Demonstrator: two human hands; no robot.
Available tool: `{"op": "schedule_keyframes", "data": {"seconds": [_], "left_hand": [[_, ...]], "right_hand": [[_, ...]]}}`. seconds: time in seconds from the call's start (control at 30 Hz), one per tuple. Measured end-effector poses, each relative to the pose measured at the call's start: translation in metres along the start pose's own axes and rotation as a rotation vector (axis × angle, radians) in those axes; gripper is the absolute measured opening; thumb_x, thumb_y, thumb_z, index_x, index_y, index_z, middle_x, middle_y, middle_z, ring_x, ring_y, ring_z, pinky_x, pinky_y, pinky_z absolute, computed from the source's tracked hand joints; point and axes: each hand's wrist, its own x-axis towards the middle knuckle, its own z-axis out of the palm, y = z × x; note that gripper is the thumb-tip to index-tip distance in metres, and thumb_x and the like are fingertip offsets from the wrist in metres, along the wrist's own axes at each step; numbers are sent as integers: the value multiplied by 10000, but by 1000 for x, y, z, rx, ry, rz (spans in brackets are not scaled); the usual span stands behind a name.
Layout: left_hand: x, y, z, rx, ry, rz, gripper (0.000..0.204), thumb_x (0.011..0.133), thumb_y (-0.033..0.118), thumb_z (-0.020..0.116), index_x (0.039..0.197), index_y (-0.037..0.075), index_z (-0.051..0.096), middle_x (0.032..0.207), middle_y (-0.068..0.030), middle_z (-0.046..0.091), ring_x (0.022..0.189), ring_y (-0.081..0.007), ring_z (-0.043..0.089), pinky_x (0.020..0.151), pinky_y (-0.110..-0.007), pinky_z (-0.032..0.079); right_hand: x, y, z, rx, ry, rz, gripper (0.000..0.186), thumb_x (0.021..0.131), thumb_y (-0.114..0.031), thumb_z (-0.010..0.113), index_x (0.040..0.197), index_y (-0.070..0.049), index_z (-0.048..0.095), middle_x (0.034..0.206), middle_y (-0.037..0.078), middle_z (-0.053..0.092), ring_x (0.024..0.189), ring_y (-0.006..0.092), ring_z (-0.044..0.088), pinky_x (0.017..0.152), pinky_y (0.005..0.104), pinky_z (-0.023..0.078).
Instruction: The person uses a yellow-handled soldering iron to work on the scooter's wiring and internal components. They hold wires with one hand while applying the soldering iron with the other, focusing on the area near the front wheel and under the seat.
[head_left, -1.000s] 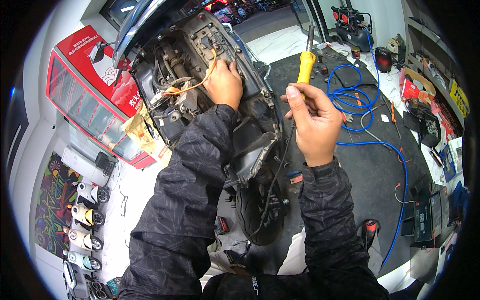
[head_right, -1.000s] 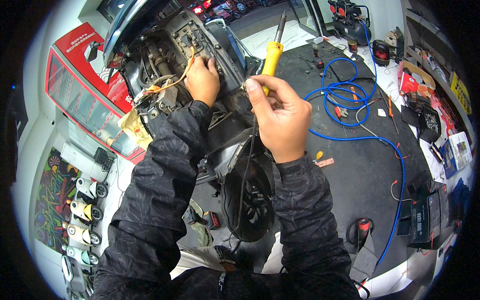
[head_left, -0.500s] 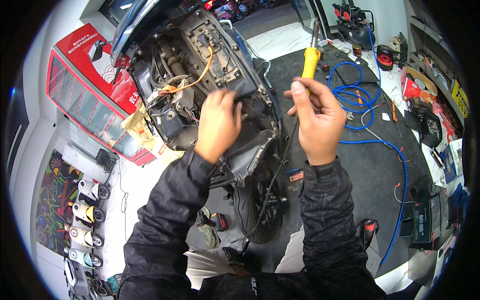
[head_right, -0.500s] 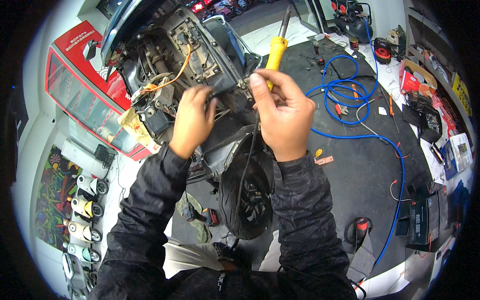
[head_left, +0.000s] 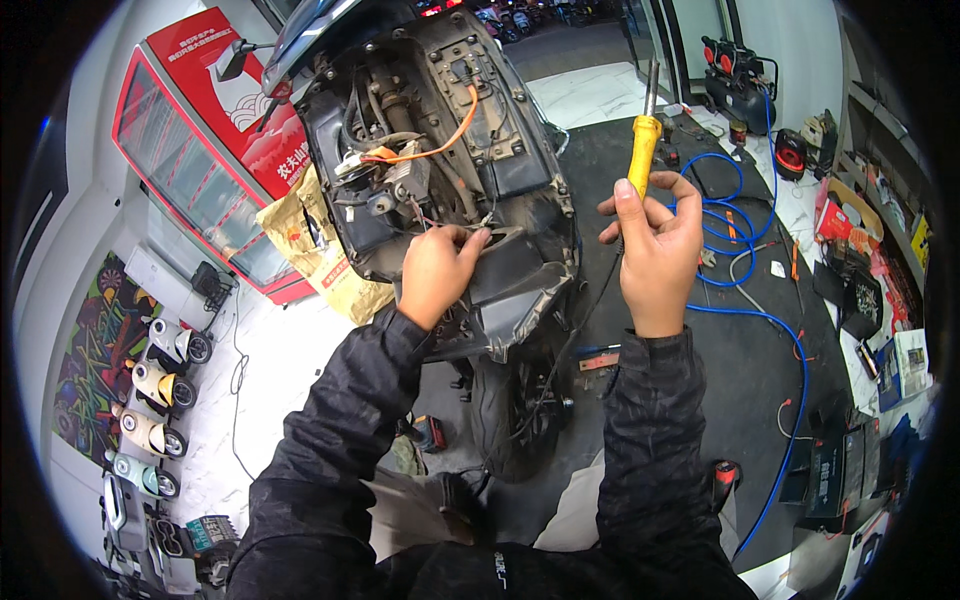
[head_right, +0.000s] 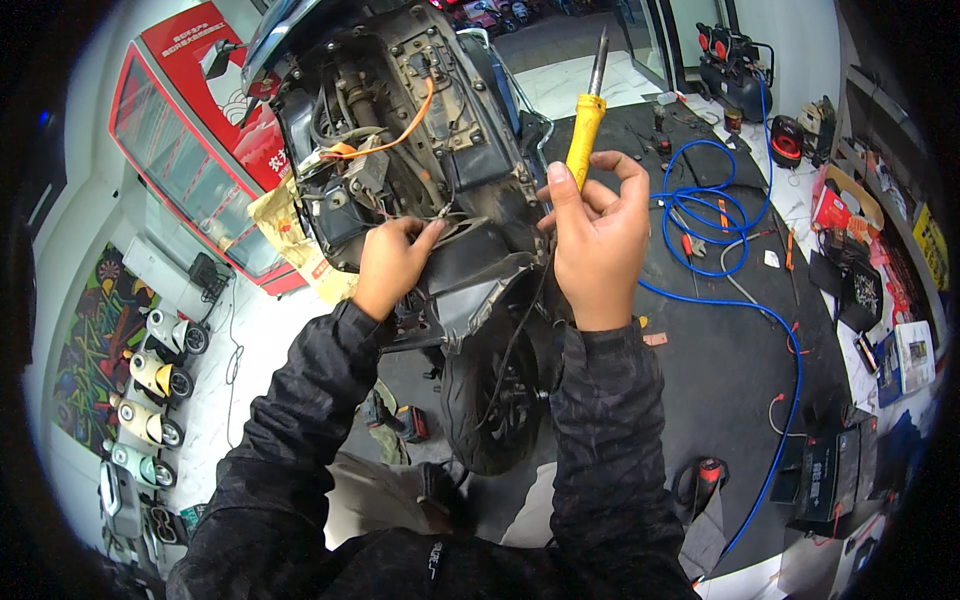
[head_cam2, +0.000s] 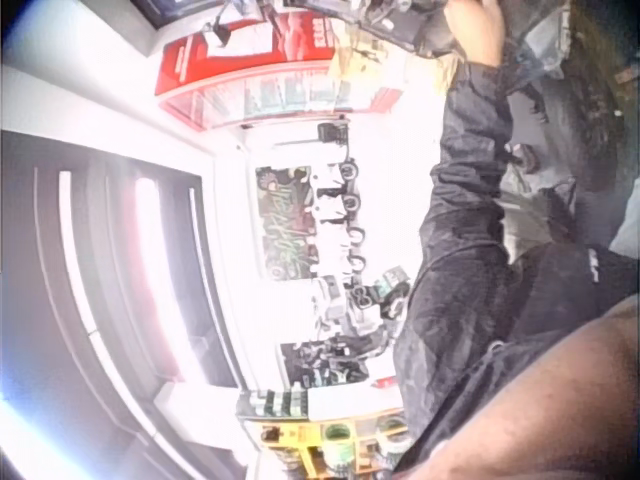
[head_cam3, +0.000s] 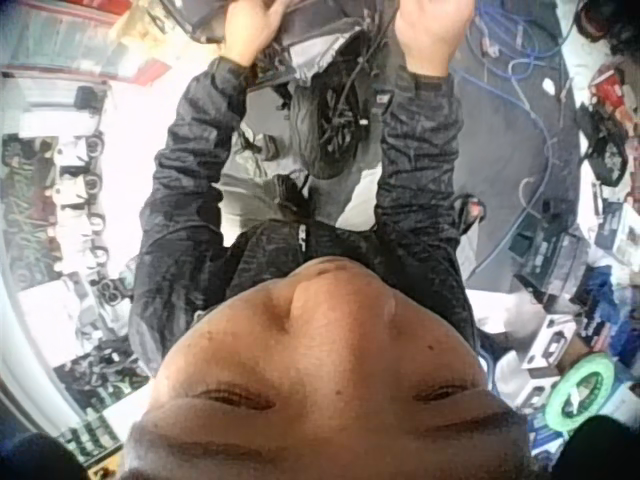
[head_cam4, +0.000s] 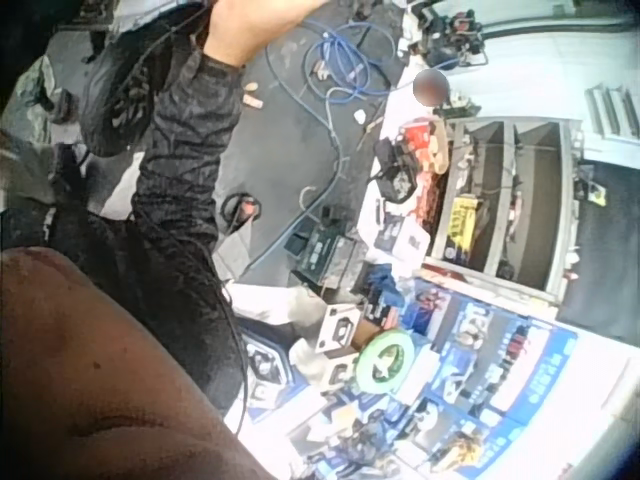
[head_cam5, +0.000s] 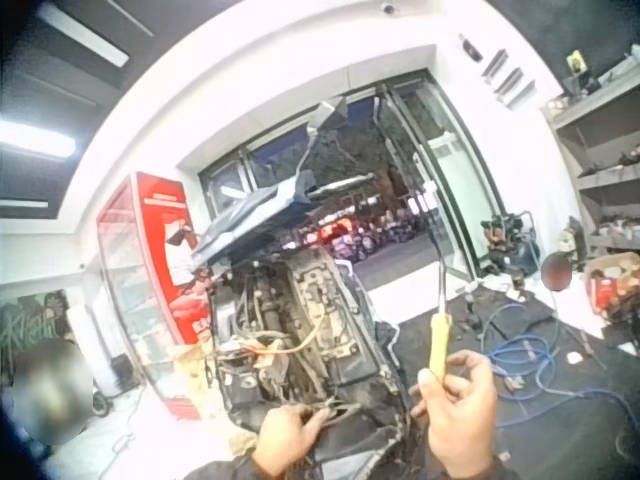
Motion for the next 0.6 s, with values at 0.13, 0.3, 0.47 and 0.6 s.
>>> {"op": "schedule_keyframes", "data": {"seconds": [0.13,0.3,0.47,0.6], "left_hand": [[16,-9,7,-60,19,-110,334,984,287,769,921,-38,811,794,-255,743,798,-449,749,742,-493,589],[4,-31,1,-159,102,-101,284,998,212,738,1104,-46,792,1028,-278,784,922,-428,771,849,-486,589],[3,-49,-5,-498,122,-220,322,1027,181,726,1243,-58,722,994,-193,788,911,-289,810,783,-416,593],[1,-62,-8,-601,121,-236,319,1029,210,762,1206,-53,730,945,-112,770,755,-156,725,698,-341,561]], "right_hand": [[-8,7,14,-12,-39,22,442,1066,-157,757,1336,6,448,915,159,764,701,115,677,641,248,542],[-14,12,21,-108,-131,54,521,1060,-146,762,1433,18,436,931,134,781,690,90,659,639,229,532],[-13,16,22,-182,-185,115,538,1063,-140,758,1488,31,477,932,111,792,699,69,655,630,222,527],[-14,23,21,-221,-202,78,527,1077,-175,744,1478,63,499,926,107,794,677,50,612,634,220,507]]}}
